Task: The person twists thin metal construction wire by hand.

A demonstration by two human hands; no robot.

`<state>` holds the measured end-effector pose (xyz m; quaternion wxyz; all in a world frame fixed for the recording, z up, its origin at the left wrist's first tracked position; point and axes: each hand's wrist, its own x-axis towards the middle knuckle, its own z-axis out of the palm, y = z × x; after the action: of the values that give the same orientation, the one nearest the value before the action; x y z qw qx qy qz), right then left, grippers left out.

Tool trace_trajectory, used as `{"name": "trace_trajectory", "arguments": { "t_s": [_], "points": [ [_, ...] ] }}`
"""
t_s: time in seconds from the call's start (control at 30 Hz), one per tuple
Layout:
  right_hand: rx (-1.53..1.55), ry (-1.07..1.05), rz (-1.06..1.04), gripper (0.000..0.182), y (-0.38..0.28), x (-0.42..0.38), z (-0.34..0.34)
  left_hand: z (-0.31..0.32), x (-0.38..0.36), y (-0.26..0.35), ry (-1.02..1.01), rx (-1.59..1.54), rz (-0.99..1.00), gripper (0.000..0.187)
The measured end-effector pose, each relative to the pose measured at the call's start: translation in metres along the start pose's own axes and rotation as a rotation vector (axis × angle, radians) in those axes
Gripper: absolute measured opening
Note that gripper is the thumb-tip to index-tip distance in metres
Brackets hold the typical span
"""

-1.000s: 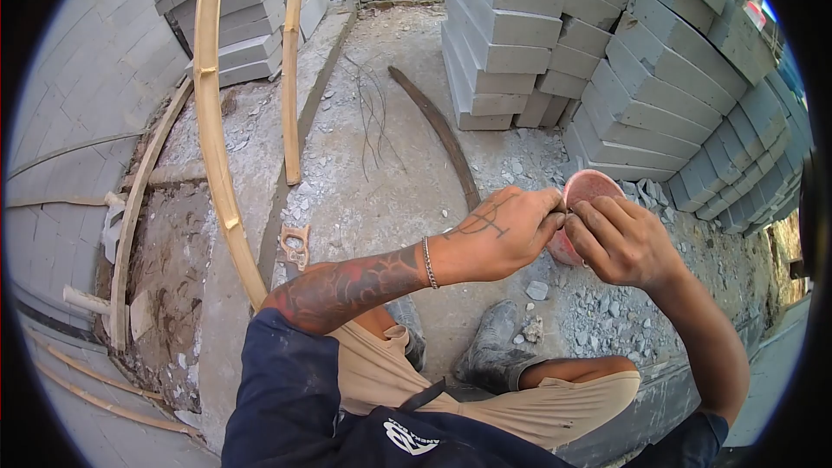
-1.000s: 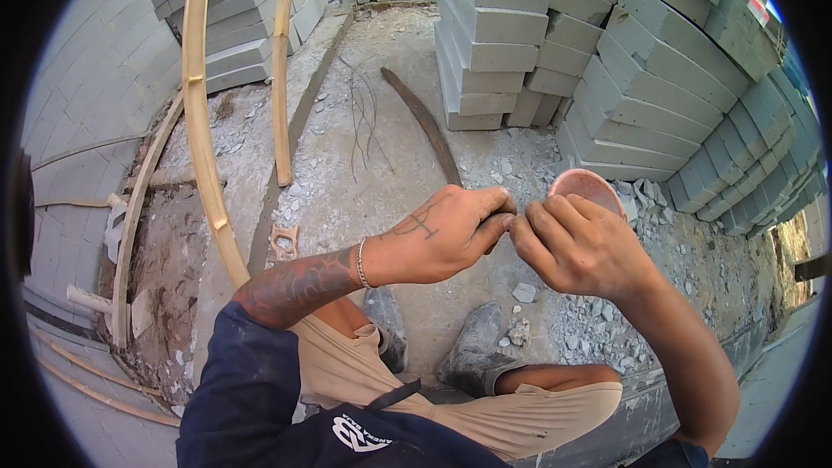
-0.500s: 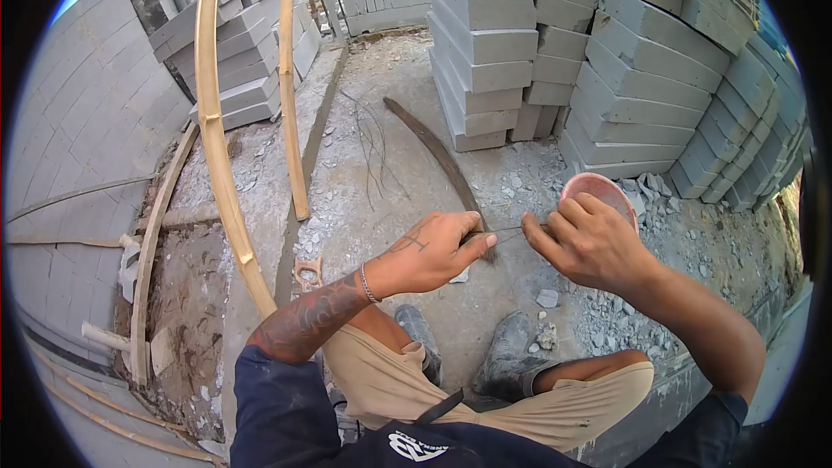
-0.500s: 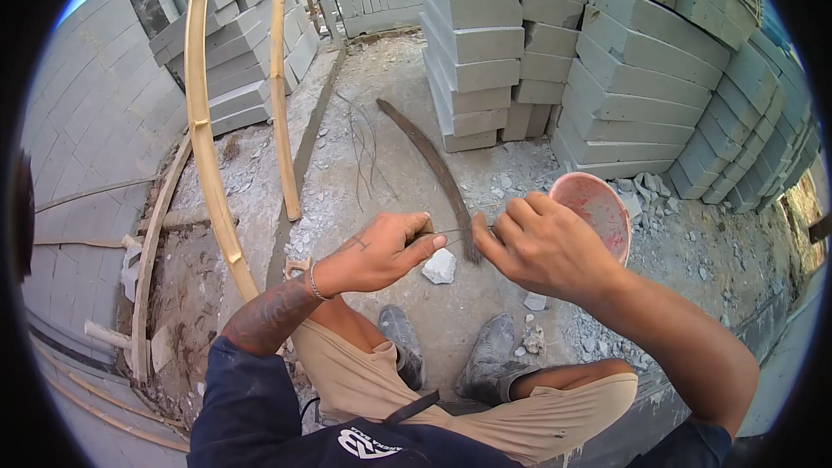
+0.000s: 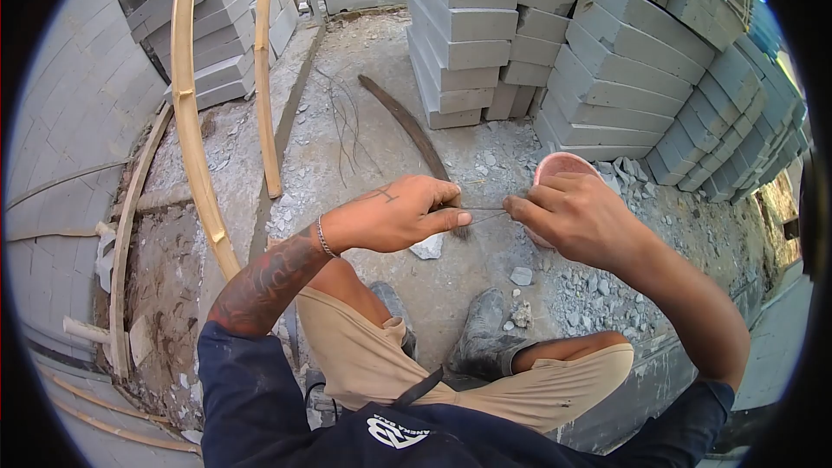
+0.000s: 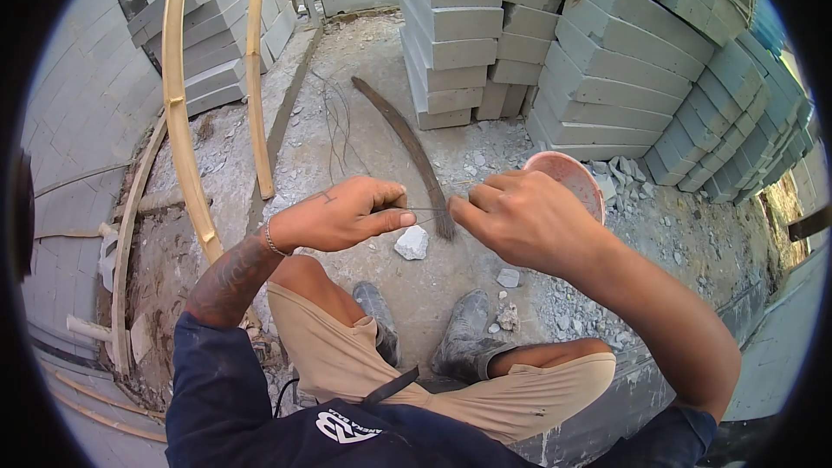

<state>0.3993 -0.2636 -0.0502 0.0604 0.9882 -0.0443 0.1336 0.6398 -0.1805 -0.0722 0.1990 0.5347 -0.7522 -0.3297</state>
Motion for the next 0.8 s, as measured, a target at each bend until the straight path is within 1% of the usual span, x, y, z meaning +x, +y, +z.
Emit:
{"name": "trace_trajectory", "arguments": {
  "t_s": [0.03, 0.17, 0.23, 0.27, 0.33, 0.47, 0.53, 0.57, 0.63, 0.67, 0.73, 0.77, 0.8],
  "points": [
    [-0.158, 0.065, -0.089, 0.033, 0.000, -0.001, 0.001, -0.001, 0.000, 0.000, -0.017, 0.007, -0.007, 0.042],
    [-0.115, 0.113, -0.065, 0.032, -0.001, -0.005, 0.008, -0.004, 0.001, 0.000, -0.051, -0.022, -0.009, 0.042],
    [-0.274, 0.082, -0.262, 0.025, -0.005, -0.003, 0.000, -0.003, 0.000, -0.003, -0.106, -0.069, -0.008, 0.044],
    [-0.273, 0.079, -0.267, 0.025, -0.005, -0.002, 0.003, -0.004, 0.001, -0.004, -0.102, -0.073, -0.009, 0.044],
    [-0.364, 0.208, -0.281, 0.024, -0.005, 0.000, 0.014, -0.004, 0.004, -0.006, -0.189, -0.121, -0.101, 0.045],
    [-0.392, 0.165, -0.265, 0.025, -0.005, 0.000, 0.016, -0.001, 0.008, -0.013, -0.139, -0.021, -0.035, 0.045],
    [-0.226, 0.095, -0.202, 0.026, -0.003, -0.002, 0.013, 0.003, 0.006, -0.012, -0.049, -0.015, 0.051, 0.042],
    [-0.225, 0.093, -0.200, 0.026, -0.001, -0.004, 0.017, 0.002, 0.005, -0.009, -0.051, -0.017, 0.052, 0.042],
    [0.091, 0.219, -0.025, 0.027, 0.004, -0.007, 0.027, 0.000, 0.003, -0.003, 0.012, -0.086, 0.029, 0.039],
    [0.092, 0.218, -0.023, 0.027, 0.003, -0.007, 0.027, -0.001, 0.003, -0.003, 0.010, -0.087, 0.030, 0.039],
    [0.363, 0.008, 0.265, 0.028, -0.002, -0.006, 0.026, -0.003, 0.002, -0.003, -0.014, 0.018, 0.021, 0.038],
    [0.364, 0.008, 0.263, 0.028, -0.003, -0.004, 0.026, -0.003, 0.002, -0.004, -0.012, 0.018, 0.019, 0.038],
    [0.196, 0.067, 0.202, 0.025, -0.004, -0.002, 0.026, -0.002, 0.003, -0.004, 0.007, 0.044, 0.039, 0.038]
  ]
}}
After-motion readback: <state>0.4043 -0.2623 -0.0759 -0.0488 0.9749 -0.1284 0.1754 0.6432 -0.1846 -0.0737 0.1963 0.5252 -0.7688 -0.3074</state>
